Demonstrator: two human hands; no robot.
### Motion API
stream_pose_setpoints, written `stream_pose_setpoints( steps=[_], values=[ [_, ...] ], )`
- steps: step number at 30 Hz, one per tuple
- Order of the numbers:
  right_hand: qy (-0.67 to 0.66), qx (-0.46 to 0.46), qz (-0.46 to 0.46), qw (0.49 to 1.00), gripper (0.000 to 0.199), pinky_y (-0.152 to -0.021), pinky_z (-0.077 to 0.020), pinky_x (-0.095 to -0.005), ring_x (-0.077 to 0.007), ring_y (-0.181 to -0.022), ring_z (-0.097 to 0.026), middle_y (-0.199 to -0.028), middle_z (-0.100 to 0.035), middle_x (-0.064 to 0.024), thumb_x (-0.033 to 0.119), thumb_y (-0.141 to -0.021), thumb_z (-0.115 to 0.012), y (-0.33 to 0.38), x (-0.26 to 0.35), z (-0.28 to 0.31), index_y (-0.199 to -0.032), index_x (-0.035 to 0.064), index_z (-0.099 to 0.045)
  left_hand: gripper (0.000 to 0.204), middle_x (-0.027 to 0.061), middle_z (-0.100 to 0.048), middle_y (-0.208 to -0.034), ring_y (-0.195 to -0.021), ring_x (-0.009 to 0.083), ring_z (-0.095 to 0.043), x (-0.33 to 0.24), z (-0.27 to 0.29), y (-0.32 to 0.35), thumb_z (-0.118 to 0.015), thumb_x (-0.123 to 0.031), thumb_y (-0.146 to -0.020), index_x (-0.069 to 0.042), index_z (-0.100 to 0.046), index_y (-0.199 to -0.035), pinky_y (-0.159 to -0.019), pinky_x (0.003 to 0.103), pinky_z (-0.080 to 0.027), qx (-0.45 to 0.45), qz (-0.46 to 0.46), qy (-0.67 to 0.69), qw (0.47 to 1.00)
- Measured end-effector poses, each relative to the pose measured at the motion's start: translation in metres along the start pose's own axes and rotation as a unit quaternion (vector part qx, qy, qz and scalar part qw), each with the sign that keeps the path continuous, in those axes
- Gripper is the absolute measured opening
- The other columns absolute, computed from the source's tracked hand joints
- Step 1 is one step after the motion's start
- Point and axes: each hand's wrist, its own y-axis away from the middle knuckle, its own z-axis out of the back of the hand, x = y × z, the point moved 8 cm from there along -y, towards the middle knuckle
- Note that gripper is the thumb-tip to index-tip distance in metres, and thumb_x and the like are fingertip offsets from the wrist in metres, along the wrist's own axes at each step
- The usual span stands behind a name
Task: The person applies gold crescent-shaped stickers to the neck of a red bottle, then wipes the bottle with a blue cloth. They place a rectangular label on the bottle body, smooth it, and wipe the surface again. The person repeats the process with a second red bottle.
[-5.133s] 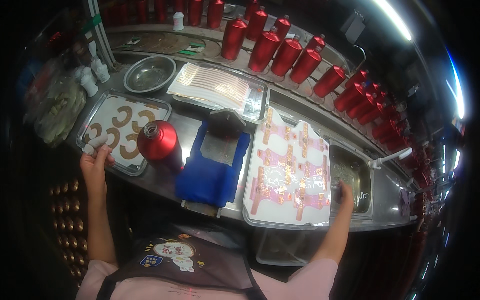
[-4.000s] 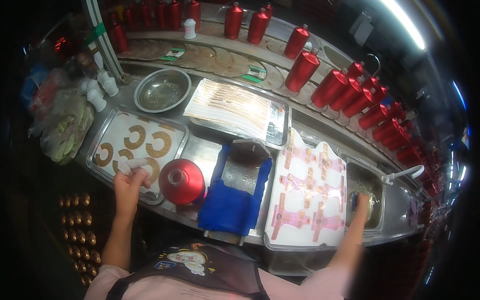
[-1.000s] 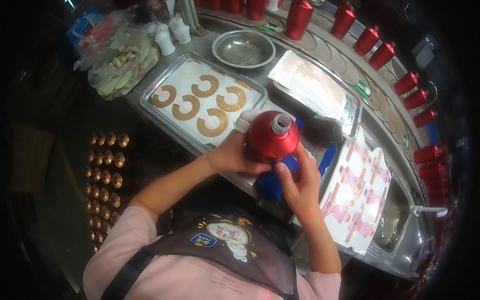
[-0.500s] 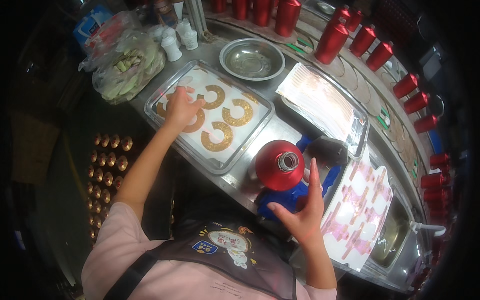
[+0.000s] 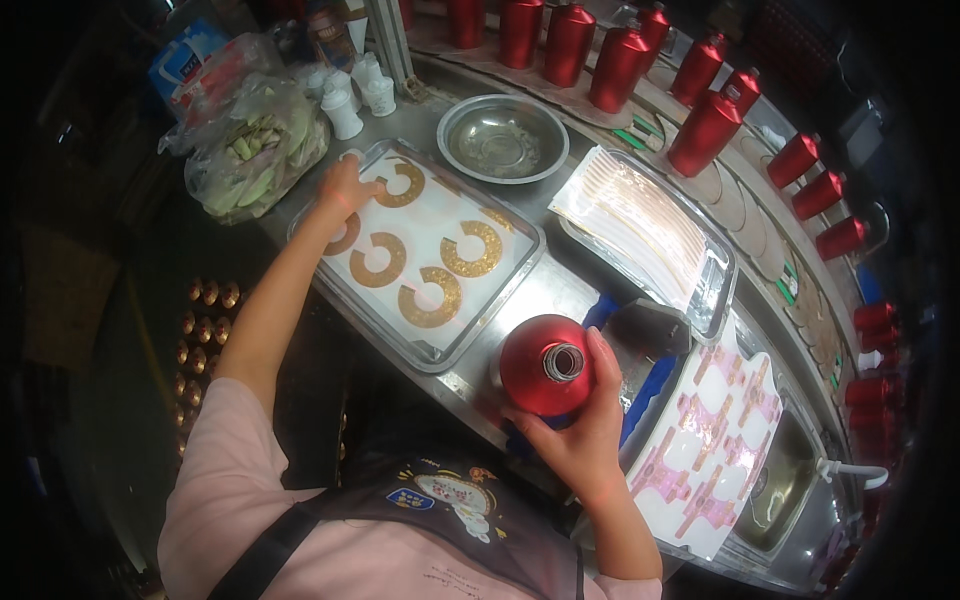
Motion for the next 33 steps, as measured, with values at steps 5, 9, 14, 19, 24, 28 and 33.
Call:
stream_pose_setpoints(
  steps=[5, 9, 14, 19, 24, 28, 33],
  values=[
    [-0.003, 0.007, 0.039, 0.999, 0.117, -0.114, -0.0370, -0.0436, -0.0339, -0.136, -0.047, -0.149, -0.041, -0.0204, 0.039, -0.063, -0.097, -0.004, -0.007, 0.000, -0.152, 0.0047, -0.030, 0.032, 0.0227, -0.072, -0.098, -0.096, 0.0376, -0.069, 0.005, 0.003, -0.006, -0.072, -0.021, -0.086, -0.004, -0.066, -0.112, -0.090, 0.047, -0.052, -0.085, -0.011, 0.081, 0.993],
    [-0.034, 0.017, 0.041, 0.998, 0.118, -0.115, -0.0350, -0.0440, -0.0333, -0.139, -0.044, -0.150, -0.040, -0.0198, 0.042, -0.062, -0.097, -0.011, -0.009, 0.002, -0.152, 0.0052, -0.031, 0.018, 0.0185, -0.072, -0.080, -0.084, 0.0378, -0.070, -0.006, 0.015, 0.002, -0.066, -0.017, -0.087, -0.004, -0.069, -0.101, -0.082, 0.049, -0.048, -0.164, -0.075, -0.021, 0.983],
    [-0.048, -0.009, -0.029, 0.998, 0.108, -0.107, -0.0459, -0.0436, -0.0346, -0.134, -0.051, -0.146, -0.048, -0.0204, 0.028, -0.067, -0.095, -0.001, -0.007, 0.008, -0.153, 0.0043, -0.034, 0.020, 0.0190, -0.071, -0.081, -0.079, 0.0395, -0.068, -0.025, 0.040, 0.023, -0.070, -0.017, -0.086, -0.001, -0.067, -0.097, -0.077, 0.049, -0.051, -0.173, -0.137, 0.046, 0.974],
    [-0.013, -0.149, 0.001, 0.989, 0.069, -0.054, -0.0410, -0.0191, -0.0061, -0.061, -0.055, -0.123, -0.064, -0.0128, 0.004, -0.080, -0.080, 0.041, 0.034, 0.045, -0.142, 0.0008, -0.049, 0.024, 0.0155, -0.069, -0.077, -0.073, 0.0327, -0.068, -0.042, 0.079, 0.057, -0.076, -0.014, -0.081, 0.002, -0.063, -0.093, -0.067, 0.042, -0.053, -0.131, -0.140, 0.115, 0.975],
    [-0.192, 0.146, -0.043, 0.969, 0.039, -0.070, -0.0506, -0.0282, -0.0165, -0.079, -0.065, -0.112, -0.069, -0.0132, 0.013, -0.091, -0.075, 0.034, 0.073, -0.027, -0.124, -0.0027, -0.063, 0.035, 0.0066, -0.067, -0.078, -0.070, 0.0167, -0.065, -0.074, 0.108, 0.114, -0.076, -0.011, -0.082, -0.001, -0.064, -0.114, -0.065, 0.032, -0.051, 0.001, -0.140, 0.247, 0.959],
    [-0.467, 0.169, -0.315, 0.809, 0.052, -0.053, -0.0367, -0.0214, -0.0056, -0.060, -0.050, -0.099, -0.067, -0.0034, 0.041, -0.098, -0.066, 0.017, 0.052, -0.113, -0.129, -0.0005, -0.060, 0.052, -0.0029, -0.060, -0.081, -0.071, 0.0036, -0.056, -0.104, 0.129, 0.182, -0.072, -0.001, -0.083, -0.004, -0.061, -0.134, -0.066, 0.021, -0.046, 0.110, -0.147, 0.325, 0.928],
    [-0.540, 0.135, -0.460, 0.692, 0.045, -0.066, -0.0402, -0.0229, -0.0089, -0.073, -0.053, -0.091, -0.065, -0.0031, 0.044, -0.094, -0.067, 0.016, 0.033, -0.153, -0.113, 0.0022, -0.064, 0.054, -0.0018, -0.062, -0.082, -0.073, 0.0047, -0.059, -0.117, 0.157, 0.242, -0.070, 0.003, -0.083, -0.004, -0.060, -0.136, -0.068, 0.021, -0.048, 0.158, -0.170, 0.338, 0.912]
  ],
)
